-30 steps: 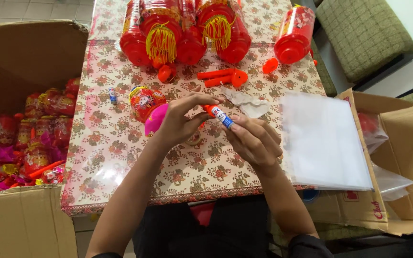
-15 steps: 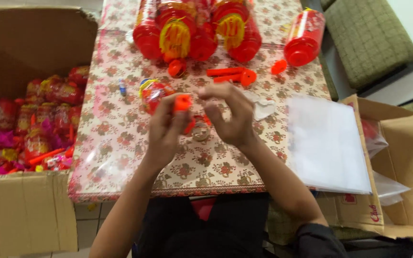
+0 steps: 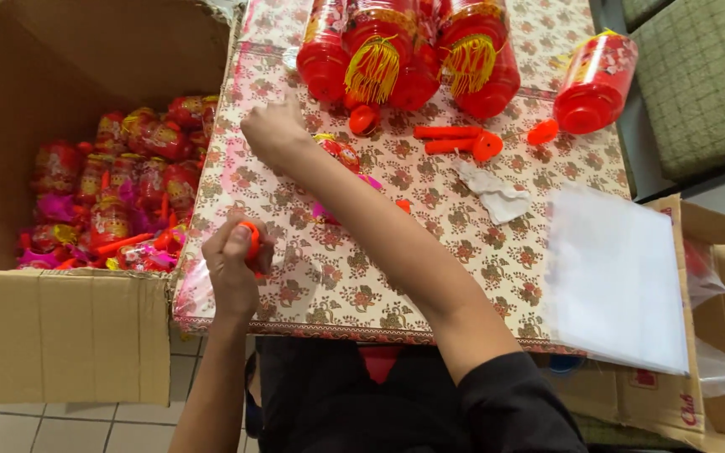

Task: Assembling a decorative plastic toy by joining multiple components and attaching a handle.

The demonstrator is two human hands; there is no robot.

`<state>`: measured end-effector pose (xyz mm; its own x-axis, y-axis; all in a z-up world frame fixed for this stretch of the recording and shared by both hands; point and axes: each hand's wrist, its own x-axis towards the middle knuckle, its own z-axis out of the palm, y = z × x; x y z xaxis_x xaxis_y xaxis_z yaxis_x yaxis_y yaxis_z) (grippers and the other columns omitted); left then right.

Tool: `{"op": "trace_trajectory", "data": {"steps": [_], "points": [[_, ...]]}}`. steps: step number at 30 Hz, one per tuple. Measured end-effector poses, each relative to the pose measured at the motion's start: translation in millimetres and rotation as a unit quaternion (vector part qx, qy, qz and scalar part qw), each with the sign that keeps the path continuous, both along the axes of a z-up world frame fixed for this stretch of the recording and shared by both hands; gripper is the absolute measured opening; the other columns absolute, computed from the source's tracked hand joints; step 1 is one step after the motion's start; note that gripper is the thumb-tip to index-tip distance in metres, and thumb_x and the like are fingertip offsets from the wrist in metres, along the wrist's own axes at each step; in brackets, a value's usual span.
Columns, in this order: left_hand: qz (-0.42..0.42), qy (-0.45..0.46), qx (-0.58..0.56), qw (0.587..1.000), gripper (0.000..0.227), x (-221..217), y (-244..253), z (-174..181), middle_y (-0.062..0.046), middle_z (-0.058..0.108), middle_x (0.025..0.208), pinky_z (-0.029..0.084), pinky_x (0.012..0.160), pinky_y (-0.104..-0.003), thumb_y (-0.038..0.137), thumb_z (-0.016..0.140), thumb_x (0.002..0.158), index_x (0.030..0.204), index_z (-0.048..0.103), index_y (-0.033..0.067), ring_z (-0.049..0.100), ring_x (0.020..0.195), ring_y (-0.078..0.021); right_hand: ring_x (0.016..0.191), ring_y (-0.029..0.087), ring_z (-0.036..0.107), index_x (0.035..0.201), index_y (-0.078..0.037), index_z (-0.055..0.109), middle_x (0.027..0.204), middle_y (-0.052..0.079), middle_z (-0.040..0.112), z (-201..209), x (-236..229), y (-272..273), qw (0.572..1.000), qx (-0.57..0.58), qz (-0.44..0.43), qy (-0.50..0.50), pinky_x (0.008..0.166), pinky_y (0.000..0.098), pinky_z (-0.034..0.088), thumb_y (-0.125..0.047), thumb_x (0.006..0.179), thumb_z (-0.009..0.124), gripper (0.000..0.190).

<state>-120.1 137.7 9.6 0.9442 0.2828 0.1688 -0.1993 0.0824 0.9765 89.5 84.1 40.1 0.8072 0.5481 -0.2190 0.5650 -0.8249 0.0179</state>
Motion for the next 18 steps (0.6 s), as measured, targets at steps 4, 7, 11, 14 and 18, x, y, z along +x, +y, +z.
{"op": "trace_trajectory", "data": {"steps": [4, 7, 11, 14, 18], "points": [[0.022, -0.015, -0.041, 0.999, 0.039, 3.4, -1.5, -4.3, 0.002, 0.049, 0.056, 0.028, 0.037, -0.022, 0.046, 0.048, 0.1, 0.077, 0.059, 0.0157, 0.038, 0.042, -0.0065, 0.055, 0.01, 0.058, 0.081, -0.013, 0.066, 0.056, -0.007, 0.054, -35.6, 24.4, 9.1, 0.998, -0.018, 0.05, -0.041, 0.124, 0.0634, 0.026, -0.007, 0.102, 0.063, 0.023], [0.007, -0.009, -0.02, 1.0, 0.043, 8.3, -7.1, -14.5, 0.002, 0.046, 0.057, 0.027, 0.039, -0.024, 0.046, 0.045, 0.103, 0.079, 0.058, 0.0132, 0.034, 0.044, -0.007, 0.055, 0.009, 0.05, 0.083, -0.011, 0.065, 0.064, -0.005, 0.056, -51.7, 38.4, 1.2, 0.994, 0.036, 0.091, -0.042, 0.072, 0.0334, 0.057, 0.013, 0.094, 0.064, 0.027], [-0.097, 0.022, 0.062, 0.993, 0.044, 18.7, -21.0, -37.4, 0.003, 0.051, 0.067, 0.035, 0.043, -0.023, 0.05, 0.044, 0.105, 0.089, 0.062, 0.0131, 0.041, 0.052, -0.0073, 0.057, 0.007, 0.056, 0.098, -0.007, 0.061, 0.081, 0.002, 0.063, 14.9, 24.0, -32.0, 0.981, 0.18, 0.069, 0.021, 0.042, 0.0168, 0.048, 0.019, 0.09, 0.051, 0.029], [-0.191, -0.084, 0.133, 0.969, 0.033, 22.4, -39.6, -21.9, 0.003, 0.053, 0.071, 0.038, 0.046, -0.021, 0.041, 0.048, 0.105, 0.105, 0.062, 0.0102, 0.044, 0.054, -0.0067, 0.061, 0.008, 0.066, 0.109, -0.005, 0.062, 0.09, 0.007, 0.073, 68.8, 6.5, -86.9, 0.915, 0.385, 0.114, 0.022, 0.044, 0.0143, 0.056, 0.012, 0.089, 0.057, 0.026], [-0.253, -0.217, 0.17, 0.927, 0.024, 28.4, -63.9, 17.8, -0.012, 0.061, 0.105, 0.061, 0.073, -0.028, 0.005, 0.048, 0.103, 0.122, 0.062, 0.0047, 0.061, 0.091, -0.0213, 0.07, 0.016, 0.054, 0.096, -0.003, 0.06, 0.087, 0.008, 0.062, 116.2, -71.6, -183.7, 0.792, 0.507, 0.253, -0.225, 0.062, 0.0272, 0.048, -0.011, 0.095, 0.088, 0.029]]}}
